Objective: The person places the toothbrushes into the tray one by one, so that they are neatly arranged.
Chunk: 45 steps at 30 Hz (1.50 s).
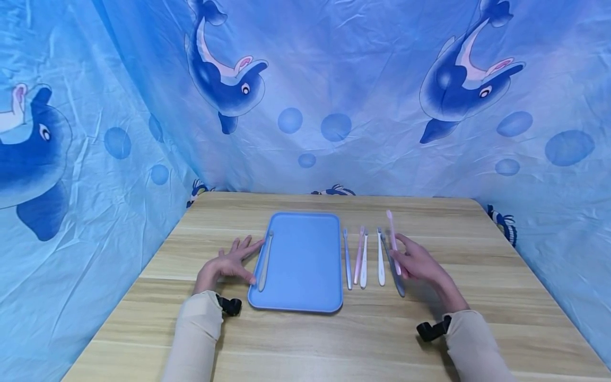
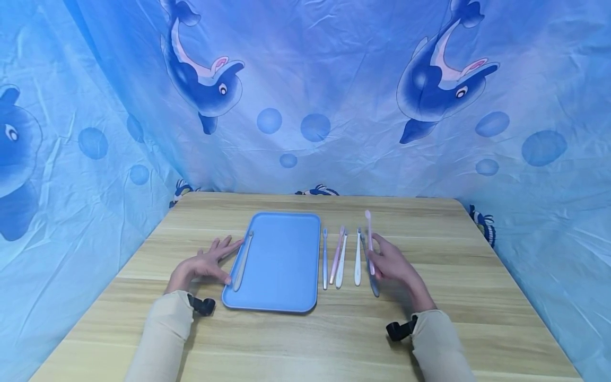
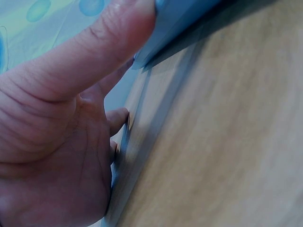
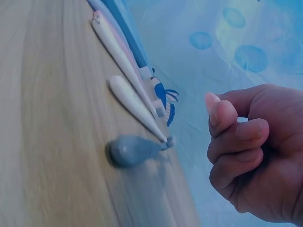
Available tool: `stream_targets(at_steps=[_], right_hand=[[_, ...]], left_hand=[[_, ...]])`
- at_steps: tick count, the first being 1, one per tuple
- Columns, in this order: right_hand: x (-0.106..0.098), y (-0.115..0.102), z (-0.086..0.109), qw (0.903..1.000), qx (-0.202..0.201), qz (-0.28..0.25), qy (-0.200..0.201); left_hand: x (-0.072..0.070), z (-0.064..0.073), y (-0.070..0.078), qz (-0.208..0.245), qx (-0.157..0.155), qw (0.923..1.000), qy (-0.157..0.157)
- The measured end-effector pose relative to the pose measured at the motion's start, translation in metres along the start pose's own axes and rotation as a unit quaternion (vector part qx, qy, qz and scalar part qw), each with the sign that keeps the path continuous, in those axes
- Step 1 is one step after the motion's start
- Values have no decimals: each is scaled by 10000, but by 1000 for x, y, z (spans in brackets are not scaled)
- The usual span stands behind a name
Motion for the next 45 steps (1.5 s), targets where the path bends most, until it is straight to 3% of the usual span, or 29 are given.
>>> stream_targets(at_steps=[23, 32, 42, 45], right_hand=[[30, -18, -26, 9992, -259, -270, -153], [46, -28, -34, 9994, -87, -236, -249], [62, -38, -43, 9976, -421, -368, -406], [69, -40, -47, 9975, -350, -427, -441]], left_hand=[[1, 2, 1, 2, 148, 9999, -13], [1, 2, 3, 4, 117, 9999, -17], [0, 3, 2, 29, 109, 9999, -16], [1, 3, 2, 60, 93, 9999, -24]])
Point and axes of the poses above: each hand's wrist, its own z-axis away from the middle knuckle, its own x-axis out of the palm, y = z × x, the point moved 6 cm from there along -z, towards the middle knuckle, and after that the axes turned 8 degrees about -x, right-handed, at the moved point
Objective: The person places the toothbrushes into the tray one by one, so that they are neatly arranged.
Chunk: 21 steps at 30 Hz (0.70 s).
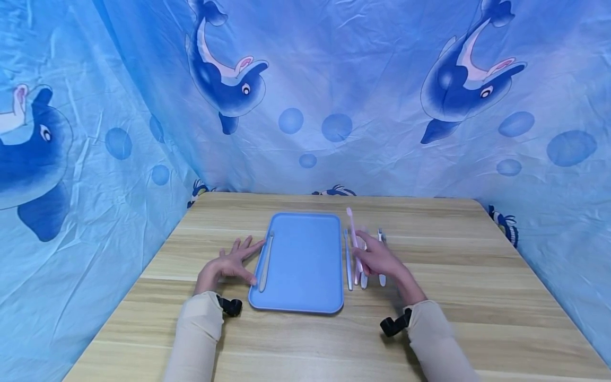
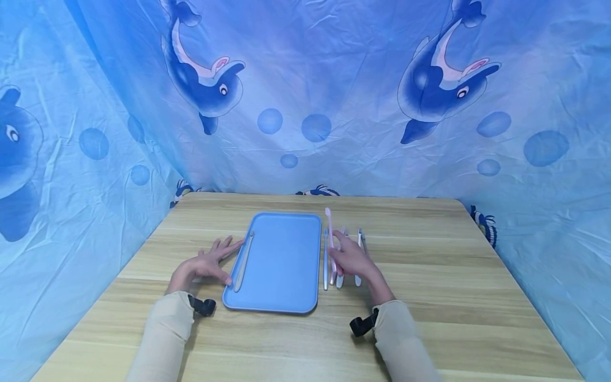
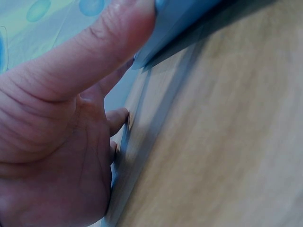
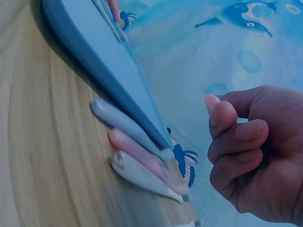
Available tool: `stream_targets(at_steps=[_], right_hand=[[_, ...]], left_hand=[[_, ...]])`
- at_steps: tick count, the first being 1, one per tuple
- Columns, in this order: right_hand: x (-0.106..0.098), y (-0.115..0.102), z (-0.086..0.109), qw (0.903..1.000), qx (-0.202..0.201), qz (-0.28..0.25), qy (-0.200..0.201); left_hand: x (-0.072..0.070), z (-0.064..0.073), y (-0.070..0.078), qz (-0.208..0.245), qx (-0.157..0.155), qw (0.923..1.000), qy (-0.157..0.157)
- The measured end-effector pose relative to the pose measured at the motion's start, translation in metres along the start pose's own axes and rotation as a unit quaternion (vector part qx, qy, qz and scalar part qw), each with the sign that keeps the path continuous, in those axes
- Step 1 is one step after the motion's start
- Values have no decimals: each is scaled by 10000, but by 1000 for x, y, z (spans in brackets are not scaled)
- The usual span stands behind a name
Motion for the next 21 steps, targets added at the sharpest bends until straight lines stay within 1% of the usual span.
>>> stream_targets(at_steps=[7, 11, 16, 21], right_hand=[[16, -4, -7, 9997, 217, -14, -93], [24, -7, -12, 9997, 216, 21, -149], [34, -10, -17, 9993, 249, 142, -220], [44, -15, -21, 9995, 127, 141, -252]], left_hand=[[0, 1, 1, 14, 2, 10000, -8], [-1, 0, 1, -52, -15, 10000, 34], [-1, 0, 0, -32, -3, 10000, 28], [-2, 0, 0, -33, 25, 10000, 24]])
Point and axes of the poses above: each hand's wrist, its own z-axis away from the middle knuckle, its own x-axis out of the palm, y = z × x, the point moved 6 cm from there along -z, towards the middle knuckle, and after that the axes turned 8 degrees about -x, right-handed, at the moved point
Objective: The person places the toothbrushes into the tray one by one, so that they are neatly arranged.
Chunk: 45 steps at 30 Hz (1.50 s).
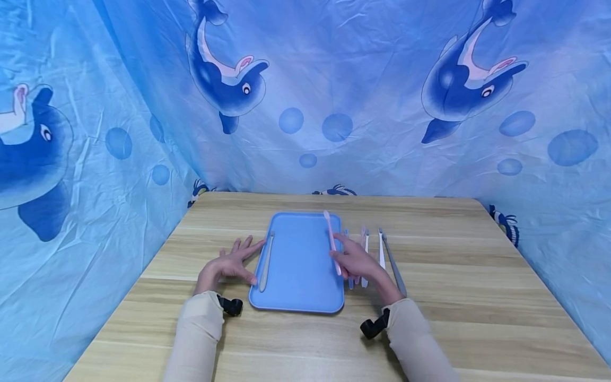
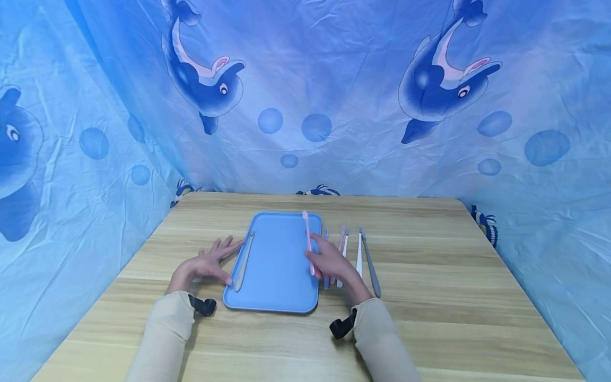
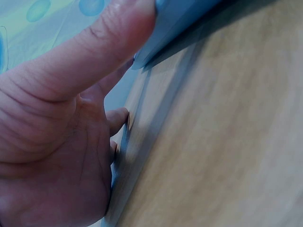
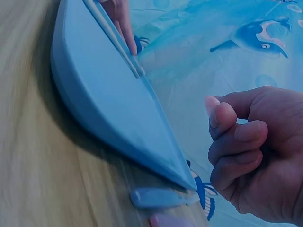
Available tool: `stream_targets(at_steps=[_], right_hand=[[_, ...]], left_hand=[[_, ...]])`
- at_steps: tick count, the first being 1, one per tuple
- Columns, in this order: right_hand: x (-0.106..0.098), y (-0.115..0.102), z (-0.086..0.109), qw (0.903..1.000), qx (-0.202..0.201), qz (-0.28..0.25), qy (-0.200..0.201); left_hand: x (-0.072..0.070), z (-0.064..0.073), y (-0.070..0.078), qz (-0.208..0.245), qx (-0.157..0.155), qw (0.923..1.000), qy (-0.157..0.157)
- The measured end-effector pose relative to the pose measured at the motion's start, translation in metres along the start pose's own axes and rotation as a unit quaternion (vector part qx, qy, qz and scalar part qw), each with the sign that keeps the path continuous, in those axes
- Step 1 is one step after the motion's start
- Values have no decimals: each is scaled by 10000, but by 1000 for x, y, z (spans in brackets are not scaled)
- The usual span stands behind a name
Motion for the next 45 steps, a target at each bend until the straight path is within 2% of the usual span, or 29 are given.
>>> stream_targets(at_steps=[23, 45], right_hand=[[34, -20, -24, 9989, -181, -424, -16], [59, -27, -39, 9975, -103, -657, 241]], left_hand=[[-1, -3, -3, -30, -10, 10000, -30], [-1, -1, -2, -26, -48, 10000, -18]])
Point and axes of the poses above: each hand's wrist, its own z-axis away from the middle knuckle, its own x-axis out of the palm, y = z × x, the point moved 6 cm from there along -z, towards the middle knuckle, and after that the axes turned 8 degrees about -x, right-handed, at the moved point
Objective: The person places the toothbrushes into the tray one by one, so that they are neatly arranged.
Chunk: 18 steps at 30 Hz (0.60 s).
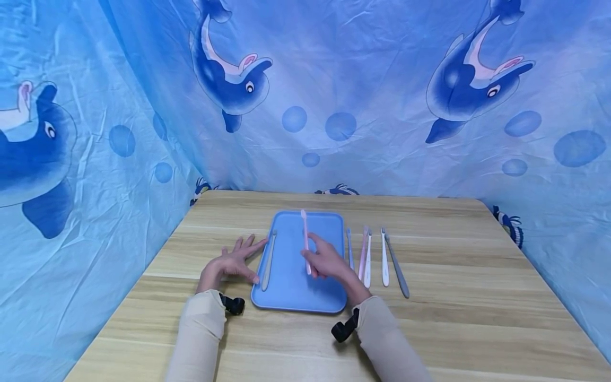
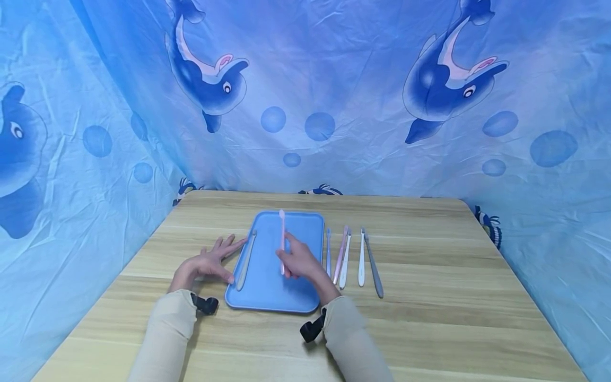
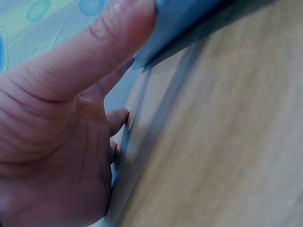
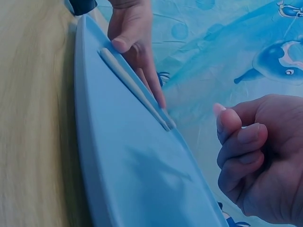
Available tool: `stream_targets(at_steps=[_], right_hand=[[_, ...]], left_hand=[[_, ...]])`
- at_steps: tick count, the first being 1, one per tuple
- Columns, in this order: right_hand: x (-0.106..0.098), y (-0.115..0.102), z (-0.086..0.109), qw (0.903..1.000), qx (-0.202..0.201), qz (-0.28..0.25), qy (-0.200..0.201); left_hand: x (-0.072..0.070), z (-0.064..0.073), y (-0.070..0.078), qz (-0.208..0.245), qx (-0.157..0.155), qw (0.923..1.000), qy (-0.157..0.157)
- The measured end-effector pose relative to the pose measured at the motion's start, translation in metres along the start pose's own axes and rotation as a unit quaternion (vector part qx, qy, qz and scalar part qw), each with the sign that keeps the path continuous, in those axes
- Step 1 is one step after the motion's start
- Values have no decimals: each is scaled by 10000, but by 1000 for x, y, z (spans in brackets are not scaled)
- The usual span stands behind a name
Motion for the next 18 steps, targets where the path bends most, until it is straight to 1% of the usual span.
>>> stream_targets(at_steps=[8, 18], right_hand=[[14, 0, -7, 10000, 5, 1, 79], [26, -1, -12, 9999, 52, -57, 107]], left_hand=[[1, -1, 0, -16, -82, 10000, -3], [0, -1, 0, -2, -127, 9999, 16]])
Point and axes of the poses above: each hand's wrist, its own z-axis away from the middle knuckle, its own x-axis out of the palm, y = z × x, the point moved 6 cm from there along -z, towards the middle knuckle, and after that the axes turned 8 degrees about -x, right-handed, at the moved point
